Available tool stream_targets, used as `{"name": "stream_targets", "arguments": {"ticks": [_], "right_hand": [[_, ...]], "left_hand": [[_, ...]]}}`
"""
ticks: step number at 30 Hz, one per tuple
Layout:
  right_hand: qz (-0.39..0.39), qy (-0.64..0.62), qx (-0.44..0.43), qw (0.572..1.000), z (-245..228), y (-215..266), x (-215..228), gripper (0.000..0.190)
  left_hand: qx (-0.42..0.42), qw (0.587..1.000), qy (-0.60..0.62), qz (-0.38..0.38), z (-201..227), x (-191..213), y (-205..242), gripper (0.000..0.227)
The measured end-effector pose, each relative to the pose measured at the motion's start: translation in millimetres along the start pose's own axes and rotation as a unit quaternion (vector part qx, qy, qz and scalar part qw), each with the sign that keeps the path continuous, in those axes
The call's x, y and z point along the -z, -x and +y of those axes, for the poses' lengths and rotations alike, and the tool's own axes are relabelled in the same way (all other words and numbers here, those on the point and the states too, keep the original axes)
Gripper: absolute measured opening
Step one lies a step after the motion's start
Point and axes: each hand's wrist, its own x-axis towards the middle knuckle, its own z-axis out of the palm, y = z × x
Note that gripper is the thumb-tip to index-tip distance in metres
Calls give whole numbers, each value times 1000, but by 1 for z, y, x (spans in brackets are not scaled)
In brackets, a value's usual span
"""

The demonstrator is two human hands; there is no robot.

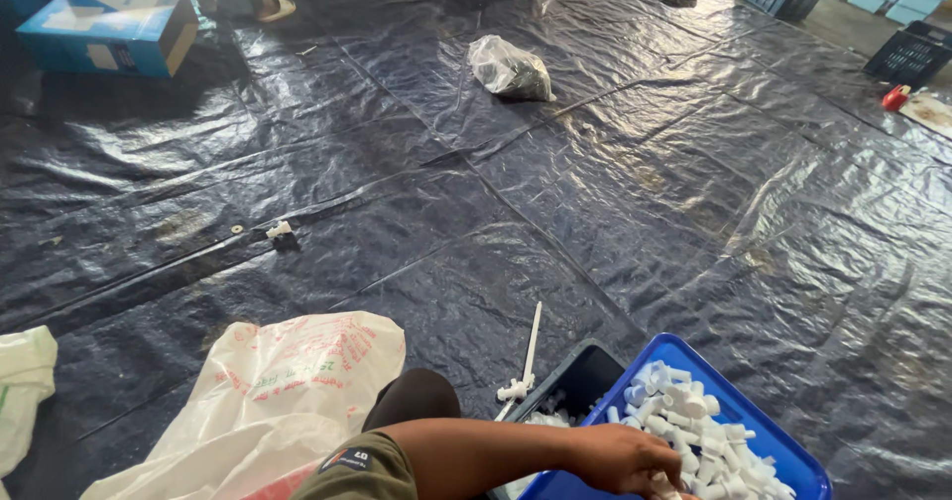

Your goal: The person sits on the floor and repeatedly picks up small white plastic components from a blue tray, then presses them together by hand to form assembled units. The assembled parts are placed back into the tray as the process continues.

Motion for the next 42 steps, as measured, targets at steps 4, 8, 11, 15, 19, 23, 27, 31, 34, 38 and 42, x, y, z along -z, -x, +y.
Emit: {"name": "stream_targets", "arguments": {"ticks": [4,8,11,15,19,23,27,31,34,38,42], "right_hand": [[-8,8,-7,1000,1,-17,0,46],[-39,11,-18,999,18,-41,15,47],[-102,-15,-101,990,34,-49,24,50],[11,29,64,997,63,-51,32,46],[77,44,148,985,86,-34,24,49],[117,5,246,962,104,-32,21,58],[75,-23,117,990,123,-61,38,57],[36,-16,45,998,145,-84,51,57],[35,-7,36,999,146,-82,57,57],[47,5,34,998,148,-45,69,58],[63,117,61,989,114,-31,62,60]], "left_hand": [[177,961,209,42,9,2,-2,35],[254,880,397,64,7,-2,-5,31],[242,864,437,62,2,-5,-2,32],[185,950,250,45,4,-1,-2,36],[226,937,264,31,14,6,-4,38],[271,908,319,-2,20,8,-5,38],[98,989,101,36,18,7,-2,40],[32,998,56,14,19,8,-1,35],[101,986,130,1,25,13,-3,41],[129,978,165,0,30,29,-6,39],[274,952,96,100,7,87,-5,32]]}}
